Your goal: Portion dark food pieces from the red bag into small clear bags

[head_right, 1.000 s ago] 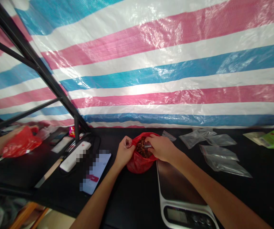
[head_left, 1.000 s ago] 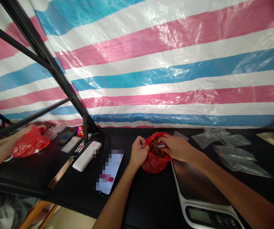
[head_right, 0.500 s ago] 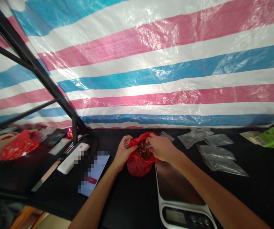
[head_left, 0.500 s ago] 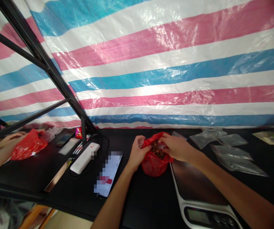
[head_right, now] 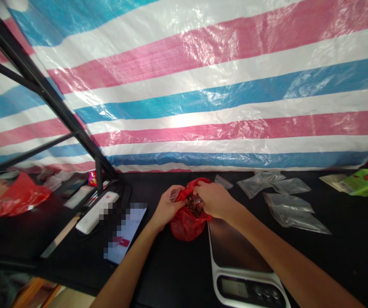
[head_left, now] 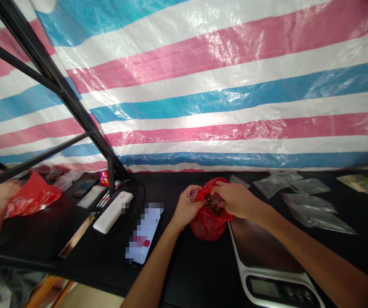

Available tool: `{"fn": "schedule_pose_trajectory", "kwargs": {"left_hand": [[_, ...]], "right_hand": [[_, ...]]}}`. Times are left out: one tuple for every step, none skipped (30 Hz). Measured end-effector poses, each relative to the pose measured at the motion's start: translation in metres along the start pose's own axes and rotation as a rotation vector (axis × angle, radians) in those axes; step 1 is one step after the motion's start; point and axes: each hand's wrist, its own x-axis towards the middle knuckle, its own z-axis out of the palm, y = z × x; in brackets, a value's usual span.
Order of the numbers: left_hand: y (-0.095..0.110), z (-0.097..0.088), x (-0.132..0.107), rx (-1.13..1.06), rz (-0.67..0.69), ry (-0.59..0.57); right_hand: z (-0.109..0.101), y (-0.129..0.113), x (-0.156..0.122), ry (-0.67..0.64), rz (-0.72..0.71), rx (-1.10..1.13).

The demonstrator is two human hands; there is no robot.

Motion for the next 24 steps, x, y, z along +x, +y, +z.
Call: {"fn": "schedule_pose_trajectory", "kwargs": {"left_hand": [[0.0, 0.0, 0.0, -0.002, -0.006, 0.005], [0.001, 0.0, 0.0, -0.001, -0.013, 0.011], [0.001, 0.0, 0.0, 0.003, -0.018, 0.016], [0.002, 0.0, 0.0, 0.01, -0.02, 0.018], [0.003, 0.0, 0.0, 0.018, -0.019, 0.021], [0.003, 0.0, 0.0, 0.025, -0.015, 0.024], [0.004, 0.0, 0.0, 0.03, -0.008, 0.028], [0.004, -0.001, 0.001, 0.035, -0.003, 0.032], [0.004, -0.001, 0.001, 0.04, 0.002, 0.037], [0.004, -0.002, 0.002, 0.044, 0.005, 0.043], [0.003, -0.003, 0.003, 0.048, 0.007, 0.049], [0.003, -0.004, 0.003, 0.05, 0.008, 0.055], [0.002, -0.004, 0.004, 0.048, 0.009, 0.061], [0.001, -0.005, 0.005, 0.042, 0.011, 0.066], [0.0, -0.006, 0.005, 0.036, 0.013, 0.068], [-0.001, -0.006, 0.006, 0.028, 0.016, 0.069], [-0.001, -0.006, 0.006, 0.021, 0.018, 0.068], [-0.002, -0.007, 0.006, 0.016, 0.016, 0.065], [-0.002, -0.007, 0.006, 0.013, 0.012, 0.064], [-0.002, -0.007, 0.006, 0.01, 0.007, 0.066], [-0.002, -0.007, 0.005, 0.007, 0.0, 0.068], [-0.002, -0.007, 0.005, 0.005, -0.007, 0.071], [-0.002, -0.008, 0.005, -0.001, -0.014, 0.074], [-0.002, -0.008, 0.005, -0.012, -0.019, 0.08]], "right_hand": [[0.0, 0.0, 0.0, 0.002, 0.013, 0.004], [0.0, -0.001, 0.001, 0.006, 0.029, 0.008], [0.001, -0.001, 0.001, 0.009, 0.044, 0.009], [0.001, -0.002, 0.002, 0.012, 0.056, 0.006], [0.002, -0.002, 0.002, 0.012, 0.063, 0.002], [0.003, -0.003, 0.002, 0.014, 0.067, 0.002], [0.004, -0.003, 0.002, 0.016, 0.068, 0.01], [0.004, -0.003, 0.003, 0.019, 0.068, 0.024], [0.005, -0.004, 0.003, 0.025, 0.07, 0.04], [0.006, -0.004, 0.003, 0.033, 0.073, 0.052], [0.006, -0.004, 0.003, 0.042, 0.078, 0.06], [0.006, -0.005, 0.003, 0.052, 0.085, 0.058], [0.006, -0.006, 0.003, 0.06, 0.092, 0.049], [0.006, -0.007, 0.004, 0.066, 0.098, 0.039], [0.006, -0.008, 0.004, 0.07, 0.103, 0.033], [0.006, -0.009, 0.004, 0.072, 0.106, 0.031], [0.006, -0.01, 0.004, 0.073, 0.11, 0.031], [0.006, -0.01, 0.004, 0.073, 0.115, 0.033], [0.006, -0.011, 0.004, 0.075, 0.121, 0.036], [0.007, -0.011, 0.004, 0.076, 0.129, 0.038], [0.007, -0.011, 0.004, 0.078, 0.138, 0.038], [0.008, -0.012, 0.004, 0.079, 0.146, 0.038], [0.008, -0.012, 0.004, 0.079, 0.152, 0.037], [0.009, -0.013, 0.004, 0.08, 0.154, 0.035]]}}
